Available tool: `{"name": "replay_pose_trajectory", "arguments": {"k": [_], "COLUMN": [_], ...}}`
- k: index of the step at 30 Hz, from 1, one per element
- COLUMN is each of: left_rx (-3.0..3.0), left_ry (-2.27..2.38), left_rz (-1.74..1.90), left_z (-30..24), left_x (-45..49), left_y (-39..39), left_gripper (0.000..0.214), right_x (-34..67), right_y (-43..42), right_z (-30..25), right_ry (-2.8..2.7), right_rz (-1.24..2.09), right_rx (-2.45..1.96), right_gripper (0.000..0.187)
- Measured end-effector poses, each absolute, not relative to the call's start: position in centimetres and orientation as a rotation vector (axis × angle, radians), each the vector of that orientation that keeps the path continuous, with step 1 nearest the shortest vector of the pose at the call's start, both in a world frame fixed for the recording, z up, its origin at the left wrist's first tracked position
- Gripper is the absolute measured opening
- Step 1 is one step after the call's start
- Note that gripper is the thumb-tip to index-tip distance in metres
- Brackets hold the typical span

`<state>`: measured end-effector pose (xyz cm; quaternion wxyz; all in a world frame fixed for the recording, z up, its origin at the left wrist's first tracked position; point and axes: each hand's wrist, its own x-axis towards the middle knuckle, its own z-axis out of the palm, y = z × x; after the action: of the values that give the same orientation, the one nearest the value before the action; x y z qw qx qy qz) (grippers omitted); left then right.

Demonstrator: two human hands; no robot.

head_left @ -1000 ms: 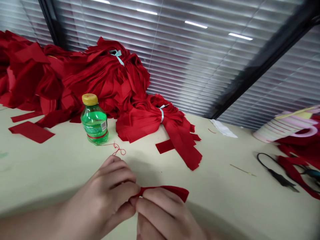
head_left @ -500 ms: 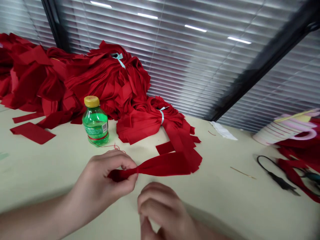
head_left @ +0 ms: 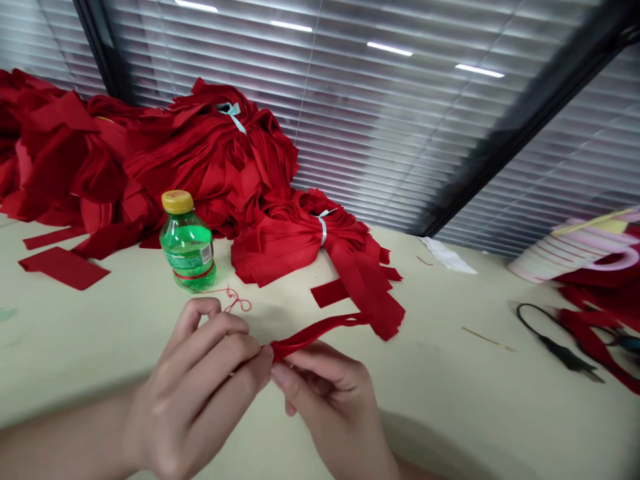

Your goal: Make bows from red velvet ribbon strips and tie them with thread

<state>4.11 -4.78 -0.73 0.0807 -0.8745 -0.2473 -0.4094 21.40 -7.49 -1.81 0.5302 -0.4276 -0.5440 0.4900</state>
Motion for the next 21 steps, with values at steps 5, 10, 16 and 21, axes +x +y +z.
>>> {"name": "replay_pose_trajectory", "arguments": {"k": [5,10,16,21], "left_rx": [-2.652,-2.785,-2.847,-2.856], "left_ry": [-0.779,-1.034,-1.489,-1.536], "left_rz": [-1.298,-1.442,-1.540,-1.477], "left_z": [-0.2,0.3,0.2,0.0], "left_x": [4.4,5.1,5.6,5.4], "left_y": [-4.2,-3.9,-4.2,-4.0], "left_gripper": [0.012,0.007,0.014,0.014], "right_x": [22.0,21.8,21.9,22.2], "right_y": [-7.6,-7.4,-7.0,-7.0], "right_z": [-1.4,-1.5,-1.6,-1.3], "right_ry": [-1.428,-1.442,-1.251,-1.206], "right_rz": [0.996,1.078,1.291,1.309], "right_rx": [-0.986,-0.957,-0.935,-0.935], "right_gripper": [0.011,0.015,0.012,0.014]}}
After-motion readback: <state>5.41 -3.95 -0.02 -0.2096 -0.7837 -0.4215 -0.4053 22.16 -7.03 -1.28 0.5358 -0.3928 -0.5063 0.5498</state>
